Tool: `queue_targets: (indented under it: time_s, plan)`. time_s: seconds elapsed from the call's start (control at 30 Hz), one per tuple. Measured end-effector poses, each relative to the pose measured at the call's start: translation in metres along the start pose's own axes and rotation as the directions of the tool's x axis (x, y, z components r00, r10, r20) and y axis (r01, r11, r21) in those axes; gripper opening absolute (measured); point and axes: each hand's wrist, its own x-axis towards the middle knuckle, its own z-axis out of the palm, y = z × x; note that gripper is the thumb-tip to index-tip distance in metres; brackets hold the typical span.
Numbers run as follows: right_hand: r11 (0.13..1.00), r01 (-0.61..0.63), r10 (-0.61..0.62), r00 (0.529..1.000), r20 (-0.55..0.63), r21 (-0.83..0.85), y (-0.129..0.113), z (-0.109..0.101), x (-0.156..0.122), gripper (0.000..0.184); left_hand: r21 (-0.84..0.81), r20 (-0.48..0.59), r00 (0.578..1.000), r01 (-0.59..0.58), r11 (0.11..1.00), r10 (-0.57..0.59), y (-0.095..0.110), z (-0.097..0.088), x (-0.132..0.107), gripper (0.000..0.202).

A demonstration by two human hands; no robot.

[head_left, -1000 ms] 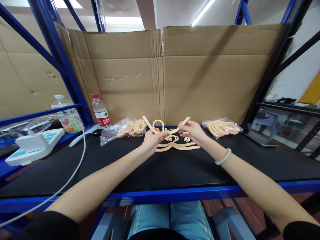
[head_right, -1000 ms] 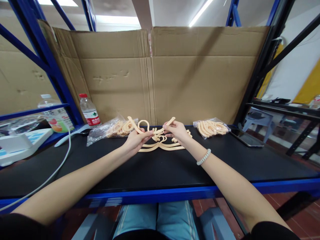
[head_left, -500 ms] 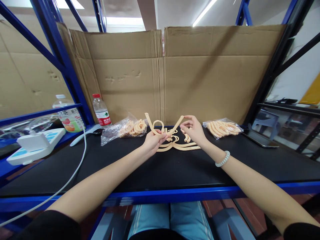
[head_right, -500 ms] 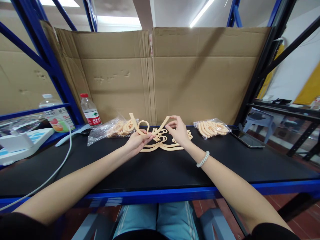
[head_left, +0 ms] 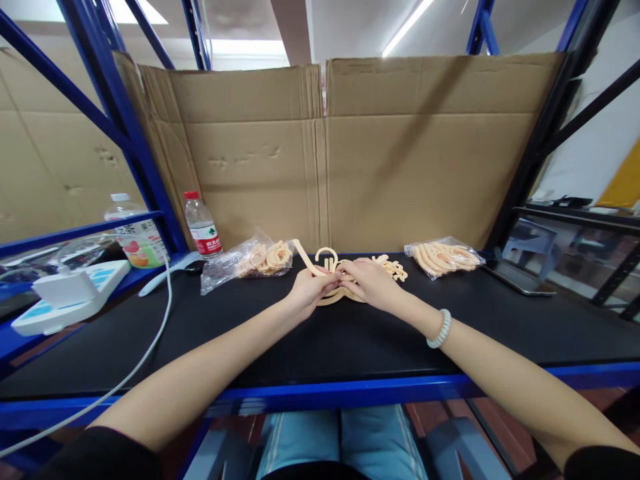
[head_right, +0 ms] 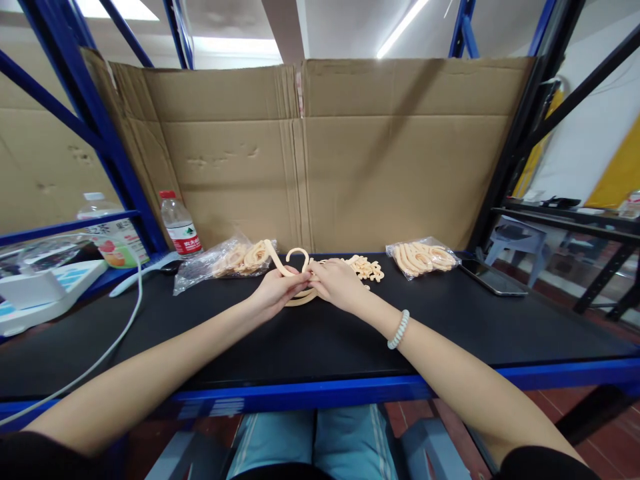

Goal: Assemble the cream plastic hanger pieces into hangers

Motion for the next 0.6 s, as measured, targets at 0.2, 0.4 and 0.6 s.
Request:
queue_targets:
  time_s: [0.2,0.4,0.6]
  plan:
    - [0.976,-0.16,0.166,0.986,-0.027,0.146,0.009,-0.006,0.0,0.009,0.042,-0.067,0.996,-0.055,0.998,0.058,0.02,-0.008,0.01,0.01]
    - [0.95,-0.22,0.244,0.966,-0.087,0.223,0.021,-0.006,-0.001,0.01,0.261,-0.312,0.849,-0.354,0.898,0.426,0.054,-0.036,0.035,0.016]
    - [0.934,-0.246,0.272,0.96,-0.068,0.259,0.015,-0.002,-0.001,0.009,0.779,0.453,0.679,-0.617,0.115,0.578,0.048,-0.029,0.016,0.017]
